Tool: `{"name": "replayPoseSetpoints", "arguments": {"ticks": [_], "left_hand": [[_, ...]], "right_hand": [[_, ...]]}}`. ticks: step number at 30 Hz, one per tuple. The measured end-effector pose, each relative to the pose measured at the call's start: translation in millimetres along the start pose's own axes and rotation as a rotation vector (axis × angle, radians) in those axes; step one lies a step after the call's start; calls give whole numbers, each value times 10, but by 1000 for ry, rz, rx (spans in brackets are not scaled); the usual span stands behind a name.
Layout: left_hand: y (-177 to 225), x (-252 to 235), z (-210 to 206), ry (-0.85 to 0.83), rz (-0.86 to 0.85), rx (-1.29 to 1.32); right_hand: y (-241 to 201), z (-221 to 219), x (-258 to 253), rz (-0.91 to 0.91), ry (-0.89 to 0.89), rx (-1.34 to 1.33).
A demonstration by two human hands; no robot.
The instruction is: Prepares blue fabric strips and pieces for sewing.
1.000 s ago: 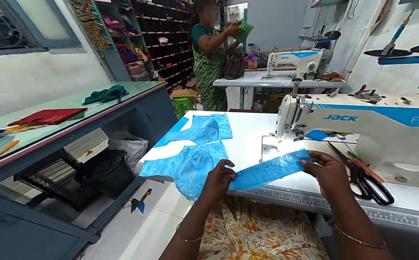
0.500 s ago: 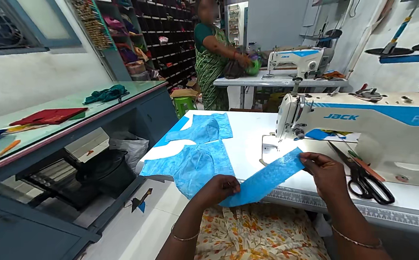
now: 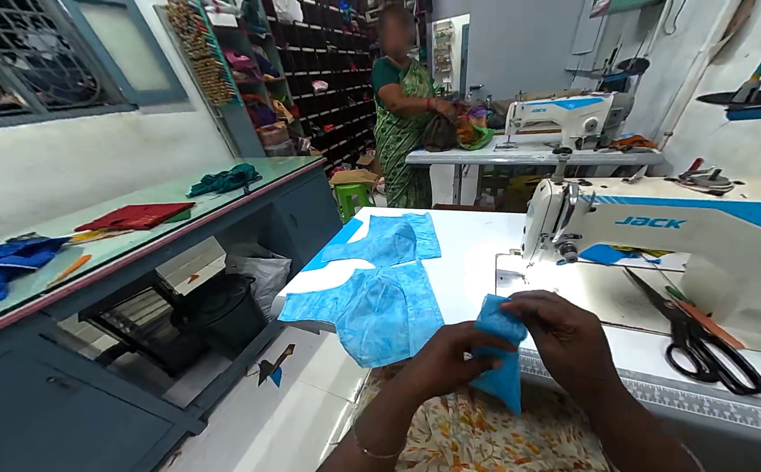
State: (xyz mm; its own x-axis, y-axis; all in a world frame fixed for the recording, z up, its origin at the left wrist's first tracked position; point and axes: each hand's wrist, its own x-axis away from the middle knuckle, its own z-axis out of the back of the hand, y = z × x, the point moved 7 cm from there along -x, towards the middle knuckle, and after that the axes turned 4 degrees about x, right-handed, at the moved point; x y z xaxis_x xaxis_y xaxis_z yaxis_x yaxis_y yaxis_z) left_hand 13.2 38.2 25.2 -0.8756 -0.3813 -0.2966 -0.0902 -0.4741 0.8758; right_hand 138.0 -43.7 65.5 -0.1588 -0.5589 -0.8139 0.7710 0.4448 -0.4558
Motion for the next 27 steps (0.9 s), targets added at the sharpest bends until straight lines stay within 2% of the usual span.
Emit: {"name": "replayPoseSetpoints", "arguments": {"ticks": [3, 6, 10, 13, 15, 17, 21, 23, 27], "left_hand": [[17, -48, 94, 116, -32, -33], [44, -41, 132, 73, -71, -29], [16, -45, -6, -26, -117, -2], [-42, -75, -52, 10, -112, 12], [-30, -90, -13, 118, -105, 12], [-2, -117, 41, 200, -88, 22], [0, -200, 29, 186, -46, -5], [-33, -235, -49, 144, -52, -46], [-135, -262, -230, 9, -58, -54]], "right_hand": [[22, 50, -6, -80, 102, -68], [168, 115, 49, -214, 202, -114], [129, 236, 24, -183, 329, -149], [119, 319, 18, -196, 390, -193], [185, 257, 41, -264, 333, -290], [269, 102, 87, -388, 180, -387], [337, -182, 232, -645, 28, -551], [442, -247, 304, -771, 21, -585], [689, -247, 456, -988, 144, -607]]}}
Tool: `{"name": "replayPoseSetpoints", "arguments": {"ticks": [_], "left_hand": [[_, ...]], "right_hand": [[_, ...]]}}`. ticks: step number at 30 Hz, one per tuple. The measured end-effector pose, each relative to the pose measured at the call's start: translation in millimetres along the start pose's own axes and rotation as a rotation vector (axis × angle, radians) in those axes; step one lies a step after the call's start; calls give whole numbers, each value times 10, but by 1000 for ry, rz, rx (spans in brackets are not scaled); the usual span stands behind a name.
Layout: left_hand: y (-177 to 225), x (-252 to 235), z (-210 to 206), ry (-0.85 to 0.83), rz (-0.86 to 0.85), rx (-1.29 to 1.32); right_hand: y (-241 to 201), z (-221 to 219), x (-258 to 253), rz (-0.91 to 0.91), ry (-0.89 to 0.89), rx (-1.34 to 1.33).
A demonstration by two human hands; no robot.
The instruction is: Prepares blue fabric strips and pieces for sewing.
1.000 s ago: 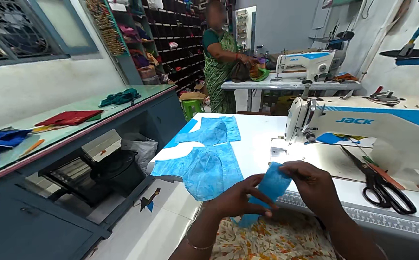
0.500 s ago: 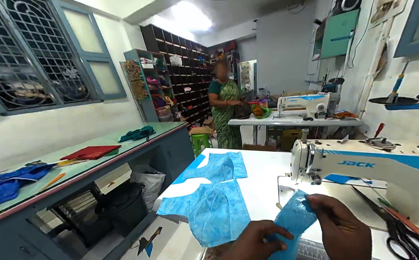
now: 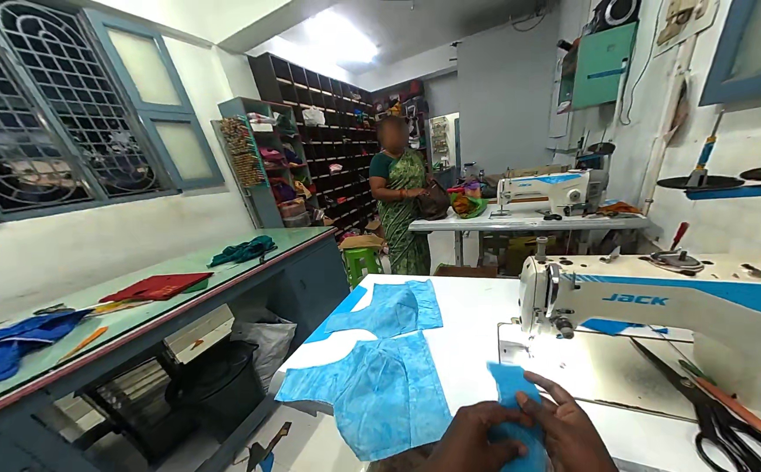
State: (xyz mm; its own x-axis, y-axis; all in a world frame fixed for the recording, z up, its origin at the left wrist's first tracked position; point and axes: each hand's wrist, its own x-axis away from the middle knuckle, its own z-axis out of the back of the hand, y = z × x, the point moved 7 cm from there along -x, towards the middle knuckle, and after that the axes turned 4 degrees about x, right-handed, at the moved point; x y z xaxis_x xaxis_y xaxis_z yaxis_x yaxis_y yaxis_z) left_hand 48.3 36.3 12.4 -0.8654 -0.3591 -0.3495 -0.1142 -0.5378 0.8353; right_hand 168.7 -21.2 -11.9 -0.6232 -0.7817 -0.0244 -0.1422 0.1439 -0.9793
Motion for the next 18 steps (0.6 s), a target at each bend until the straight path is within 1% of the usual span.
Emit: {"name": "replayPoseSetpoints", "arguments": {"ticks": [2, 3, 4, 6, 7, 8, 10, 12, 16, 18], "left_hand": [[-79, 0, 11, -95, 100, 9], [-159, 11, 85, -112, 207, -33], [-288, 49, 217, -98, 351, -125], [-619, 186, 603, -6, 633, -394], [-760, 256, 802, 70, 732, -513], [-871, 321, 969, 134, 798, -613], [-1023, 421, 1153, 151, 902, -740], [-1048, 414, 1190, 126, 920, -755], [-1028, 293, 1031, 51, 800, -664], [-1009, 274, 971, 23, 804, -652]], "right_hand": [[38, 188, -67, 78, 139, 129], [46, 320, -117, 145, 221, 227], [71, 461, -175, 202, 283, 303], [178, 730, -291, 277, 371, 443], [233, 837, -342, 292, 387, 495], [274, 906, -379, 291, 391, 525], [293, 912, -410, 275, 360, 582], [297, 843, -412, 282, 310, 644], [302, 820, -413, 341, 294, 668], [309, 840, -411, 340, 296, 637]]}}
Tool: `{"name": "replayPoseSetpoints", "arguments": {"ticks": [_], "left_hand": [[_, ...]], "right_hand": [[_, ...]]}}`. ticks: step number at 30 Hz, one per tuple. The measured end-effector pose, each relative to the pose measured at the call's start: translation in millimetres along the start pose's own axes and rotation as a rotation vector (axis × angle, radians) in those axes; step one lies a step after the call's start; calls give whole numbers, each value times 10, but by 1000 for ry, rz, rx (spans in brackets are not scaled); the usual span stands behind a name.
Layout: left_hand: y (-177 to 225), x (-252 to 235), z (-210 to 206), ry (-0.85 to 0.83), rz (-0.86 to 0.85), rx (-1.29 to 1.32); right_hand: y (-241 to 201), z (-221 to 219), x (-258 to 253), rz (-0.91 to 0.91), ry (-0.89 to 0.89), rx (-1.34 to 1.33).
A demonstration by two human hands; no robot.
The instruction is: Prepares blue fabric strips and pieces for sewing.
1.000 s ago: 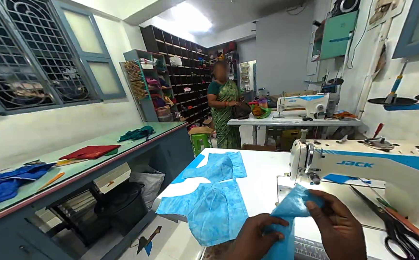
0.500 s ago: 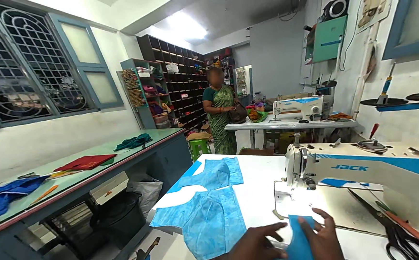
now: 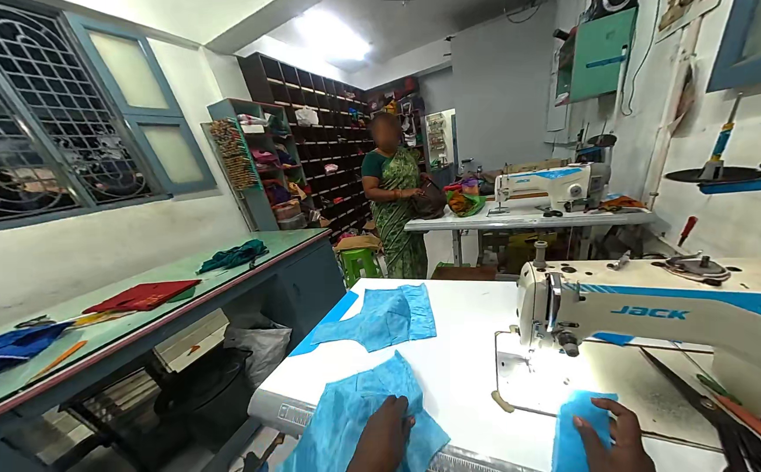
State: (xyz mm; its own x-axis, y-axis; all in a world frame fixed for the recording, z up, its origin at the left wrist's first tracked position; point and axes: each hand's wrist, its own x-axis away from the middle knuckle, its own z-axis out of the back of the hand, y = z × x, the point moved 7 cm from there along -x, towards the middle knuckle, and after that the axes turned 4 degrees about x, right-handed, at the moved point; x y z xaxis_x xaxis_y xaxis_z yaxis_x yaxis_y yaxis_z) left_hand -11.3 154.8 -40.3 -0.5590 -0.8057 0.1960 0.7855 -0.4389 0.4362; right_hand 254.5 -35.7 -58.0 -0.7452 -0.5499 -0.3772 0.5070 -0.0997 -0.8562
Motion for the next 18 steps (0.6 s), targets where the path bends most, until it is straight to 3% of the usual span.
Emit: {"name": "replayPoseSetpoints", "arguments": {"ticks": [2, 4, 11, 15, 18], "left_hand": [[0, 30, 41, 28, 43, 1], [-30, 80, 233, 159, 125, 0], [-281, 140, 1442, 726, 272, -44], [95, -32, 2061, 957, 76, -124], [615, -425, 2228, 967, -228, -227]], "right_hand": [[6, 16, 7, 17, 10, -22], [4, 17, 15, 41, 19, -21], [-94, 34, 58, 66, 39, 23], [-110, 24, 44, 72, 41, 34], [-88, 14, 35, 80, 56, 43]]}}
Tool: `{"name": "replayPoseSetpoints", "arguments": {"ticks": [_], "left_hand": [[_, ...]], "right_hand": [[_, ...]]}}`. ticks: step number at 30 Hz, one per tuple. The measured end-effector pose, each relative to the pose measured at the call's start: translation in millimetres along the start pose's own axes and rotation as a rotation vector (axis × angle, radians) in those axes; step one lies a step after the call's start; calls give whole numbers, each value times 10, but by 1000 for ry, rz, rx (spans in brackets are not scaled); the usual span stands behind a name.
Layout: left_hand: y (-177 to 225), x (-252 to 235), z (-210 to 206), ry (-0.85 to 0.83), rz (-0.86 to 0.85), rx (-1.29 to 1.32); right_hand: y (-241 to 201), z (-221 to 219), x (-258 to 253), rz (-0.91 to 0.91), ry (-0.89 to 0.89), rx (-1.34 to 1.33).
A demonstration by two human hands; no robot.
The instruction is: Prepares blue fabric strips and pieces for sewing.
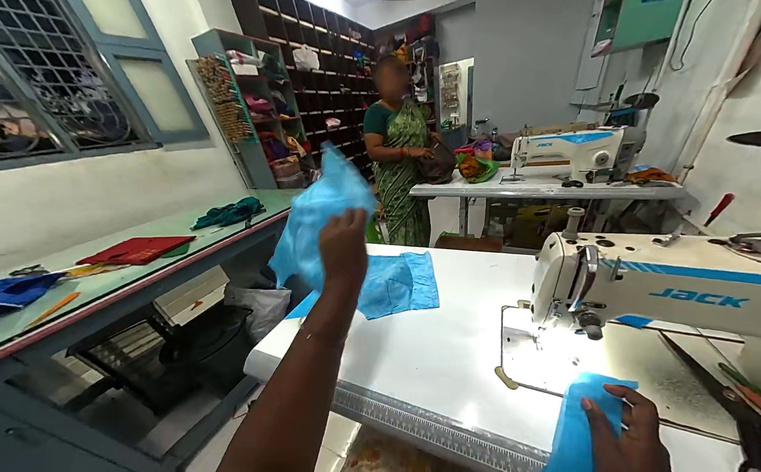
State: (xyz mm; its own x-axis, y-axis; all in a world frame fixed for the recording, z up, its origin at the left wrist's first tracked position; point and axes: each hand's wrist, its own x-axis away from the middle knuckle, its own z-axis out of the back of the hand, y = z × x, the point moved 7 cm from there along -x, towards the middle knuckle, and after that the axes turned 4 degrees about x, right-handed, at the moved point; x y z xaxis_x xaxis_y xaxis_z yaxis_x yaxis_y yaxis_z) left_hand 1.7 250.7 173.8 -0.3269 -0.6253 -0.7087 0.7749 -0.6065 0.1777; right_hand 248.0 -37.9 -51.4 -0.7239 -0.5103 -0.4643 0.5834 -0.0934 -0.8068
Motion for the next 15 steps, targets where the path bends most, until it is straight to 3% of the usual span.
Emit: {"name": "replayPoseSetpoints", "arguments": {"ticks": [4, 7, 10, 15], "left_hand": [[523, -171, -878, -94, -475, 110], [639, 20, -1615, -328, -601, 191], [454, 219, -2122, -552, -509, 226], [-310, 603, -2372, -746, -86, 146]], "right_hand": [[-6, 19, 2, 22, 19, 9], [-13, 27, 18, 30, 42, 11], [-40, 35, 19, 23, 50, 27], [-89, 28, 36, 46, 50, 51]]}}
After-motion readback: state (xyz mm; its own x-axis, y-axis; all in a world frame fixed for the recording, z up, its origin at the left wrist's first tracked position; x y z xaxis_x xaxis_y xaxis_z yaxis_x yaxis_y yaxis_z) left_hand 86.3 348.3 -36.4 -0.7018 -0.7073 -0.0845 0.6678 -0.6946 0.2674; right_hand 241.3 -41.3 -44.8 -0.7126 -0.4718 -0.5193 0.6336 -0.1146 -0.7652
